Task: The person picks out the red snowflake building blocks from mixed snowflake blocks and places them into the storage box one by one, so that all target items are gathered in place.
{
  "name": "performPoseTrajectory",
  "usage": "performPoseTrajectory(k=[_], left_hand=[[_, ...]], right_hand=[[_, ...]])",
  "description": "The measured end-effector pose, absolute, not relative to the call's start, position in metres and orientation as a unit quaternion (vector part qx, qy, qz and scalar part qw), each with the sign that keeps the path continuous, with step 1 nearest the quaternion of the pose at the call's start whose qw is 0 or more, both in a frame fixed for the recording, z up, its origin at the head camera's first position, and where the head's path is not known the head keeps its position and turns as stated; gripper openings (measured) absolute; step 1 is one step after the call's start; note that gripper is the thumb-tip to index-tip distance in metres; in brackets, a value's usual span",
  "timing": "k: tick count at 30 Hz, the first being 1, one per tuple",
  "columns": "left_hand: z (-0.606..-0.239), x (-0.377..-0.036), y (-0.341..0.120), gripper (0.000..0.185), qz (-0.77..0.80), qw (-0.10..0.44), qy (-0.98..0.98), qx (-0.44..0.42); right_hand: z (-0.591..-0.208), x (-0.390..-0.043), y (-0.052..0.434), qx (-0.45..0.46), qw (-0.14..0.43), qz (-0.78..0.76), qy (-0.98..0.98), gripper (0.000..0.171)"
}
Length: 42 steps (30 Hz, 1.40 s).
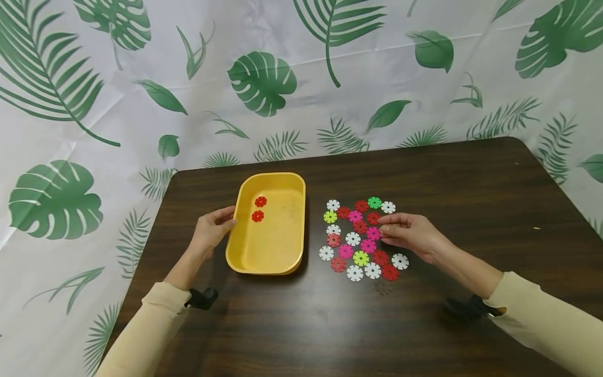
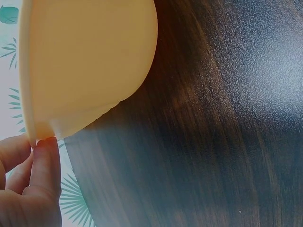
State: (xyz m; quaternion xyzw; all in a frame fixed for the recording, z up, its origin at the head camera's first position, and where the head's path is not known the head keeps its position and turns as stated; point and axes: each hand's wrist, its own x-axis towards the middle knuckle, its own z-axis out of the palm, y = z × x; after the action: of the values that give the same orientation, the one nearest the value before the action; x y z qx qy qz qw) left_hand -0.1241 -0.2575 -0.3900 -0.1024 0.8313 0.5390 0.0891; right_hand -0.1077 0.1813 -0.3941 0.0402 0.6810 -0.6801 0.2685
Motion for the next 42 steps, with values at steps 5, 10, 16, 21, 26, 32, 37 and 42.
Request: performPoseTrajectory(k=[5, 10, 16, 21, 26, 32, 37, 42], left_hand=[[-0.389, -0.124, -0.258, 0.045, 0.536, 0.090, 0.834, -0.099], [-0.390, -0.124, -0.259, 0.045, 0.534, 0.091, 0.835, -0.099], [-0.391, -0.125, -0.259, 0.045, 0.538, 0.093, 0.832, -0.098], [-0.391, -0.125, -0.259, 0.045, 0.540, 0.092, 0.831, -0.097], [-0.391, -0.125, -0.258, 0.044, 0.542, 0.091, 0.830, -0.097], [-0.392, -0.124, -0.258, 0.045, 0.540, 0.089, 0.831, -0.095], [-0.392, -0.124, -0.259, 0.044, 0.537, 0.090, 0.833, -0.096], [-0.391, -0.124, -0.258, 0.045, 0.534, 0.094, 0.835, -0.096]], right_hand=[[-0.403, -0.092, 0.190, 0.024, 0.272, -0.653, 0.707, 0.053], [-0.411, -0.079, 0.194, 0.015, 0.271, -0.614, 0.741, 0.052], [-0.418, -0.066, 0.197, 0.000, 0.244, -0.569, 0.785, 0.044], [-0.422, -0.060, 0.195, -0.034, 0.212, -0.531, 0.820, 0.038], [-0.425, -0.056, 0.193, -0.069, 0.179, -0.488, 0.852, 0.032], [-0.428, -0.052, 0.189, -0.113, 0.127, -0.429, 0.887, 0.026], [-0.431, -0.049, 0.187, -0.137, 0.080, -0.395, 0.905, 0.023], [-0.435, -0.048, 0.184, -0.146, 0.049, -0.376, 0.914, 0.022]])
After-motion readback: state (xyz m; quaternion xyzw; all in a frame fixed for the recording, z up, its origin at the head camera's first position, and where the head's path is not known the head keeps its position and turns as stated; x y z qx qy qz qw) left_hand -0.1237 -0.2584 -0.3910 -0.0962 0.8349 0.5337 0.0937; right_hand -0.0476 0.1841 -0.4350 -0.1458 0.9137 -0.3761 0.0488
